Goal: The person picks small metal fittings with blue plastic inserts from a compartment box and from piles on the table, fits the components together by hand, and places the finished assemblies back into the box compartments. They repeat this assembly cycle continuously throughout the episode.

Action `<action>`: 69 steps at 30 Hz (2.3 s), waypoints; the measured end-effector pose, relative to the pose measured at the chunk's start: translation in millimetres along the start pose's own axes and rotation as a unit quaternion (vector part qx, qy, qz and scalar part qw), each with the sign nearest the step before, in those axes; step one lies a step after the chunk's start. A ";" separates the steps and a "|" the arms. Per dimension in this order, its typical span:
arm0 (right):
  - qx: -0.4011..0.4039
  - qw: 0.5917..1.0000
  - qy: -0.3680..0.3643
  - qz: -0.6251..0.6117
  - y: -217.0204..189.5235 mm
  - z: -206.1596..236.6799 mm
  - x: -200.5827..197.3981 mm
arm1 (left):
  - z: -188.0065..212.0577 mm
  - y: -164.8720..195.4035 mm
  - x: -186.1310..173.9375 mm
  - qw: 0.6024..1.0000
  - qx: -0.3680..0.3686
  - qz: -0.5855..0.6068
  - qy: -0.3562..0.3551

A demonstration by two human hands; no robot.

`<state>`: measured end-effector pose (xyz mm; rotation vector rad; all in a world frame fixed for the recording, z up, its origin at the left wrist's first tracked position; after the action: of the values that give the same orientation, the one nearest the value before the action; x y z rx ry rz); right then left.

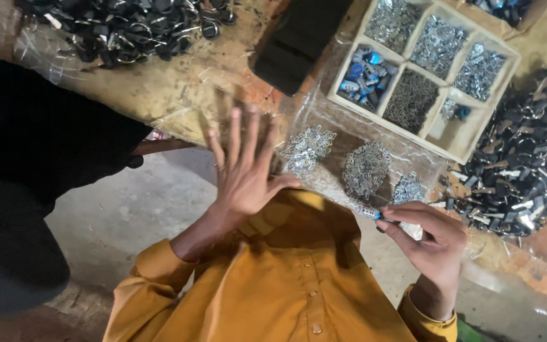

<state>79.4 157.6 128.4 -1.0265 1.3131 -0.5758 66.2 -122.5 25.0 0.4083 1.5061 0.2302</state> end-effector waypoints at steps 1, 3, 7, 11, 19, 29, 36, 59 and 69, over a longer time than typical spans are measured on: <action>0.001 1.000 -0.001 -0.007 -2.2 -0.4 1.4 | -0.5 1.7 1.9 1.000 0.005 -0.005 -0.002; 0.004 1.000 -0.003 -0.019 -4.4 -1.4 3.8 | -2.1 6.1 6.7 1.000 0.020 -0.013 -0.007; -0.020 1.000 -0.012 -0.009 -9.5 -7.2 4.4 | 3.5 15.2 17.9 0.998 0.025 -0.014 -0.049; -0.039 0.999 -0.018 0.019 -21.2 -16.0 1.3 | 8.3 27.9 11.0 0.999 0.034 0.010 -0.009; -0.050 0.989 -0.062 0.128 -40.2 -80.1 -56.9 | 12.0 37.2 -3.1 0.997 0.044 0.043 0.044; -0.129 0.879 0.052 0.456 -5.9 -213.2 -162.2 | 17.7 54.3 -20.8 0.995 0.076 0.036 0.054; 0.060 0.914 -0.023 0.401 61.8 -129.7 -156.0 | -10.8 70.2 -57.0 0.980 0.141 0.098 0.101; 0.105 0.898 0.190 0.384 86.6 56.0 -130.7 | -165.0 180.0 -40.6 0.949 0.313 -0.025 0.021; 0.230 0.905 0.334 0.129 142.6 98.0 -156.4 | -164.8 171.1 -33.0 0.926 0.359 -0.118 0.018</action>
<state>112.0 383.0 78.2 -0.2432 1.7569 -1.0281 -81.8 39.9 121.1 0.7961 1.6290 -0.5288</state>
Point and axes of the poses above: each hand's wrist, its own z-axis away from the middle knuckle, its own x-axis out of the palm, y = z × x, the point moved 10 cm from there along -z, towards the middle knuckle, and after that the axes turned 2 degrees about -z, right-handed, at the moved point
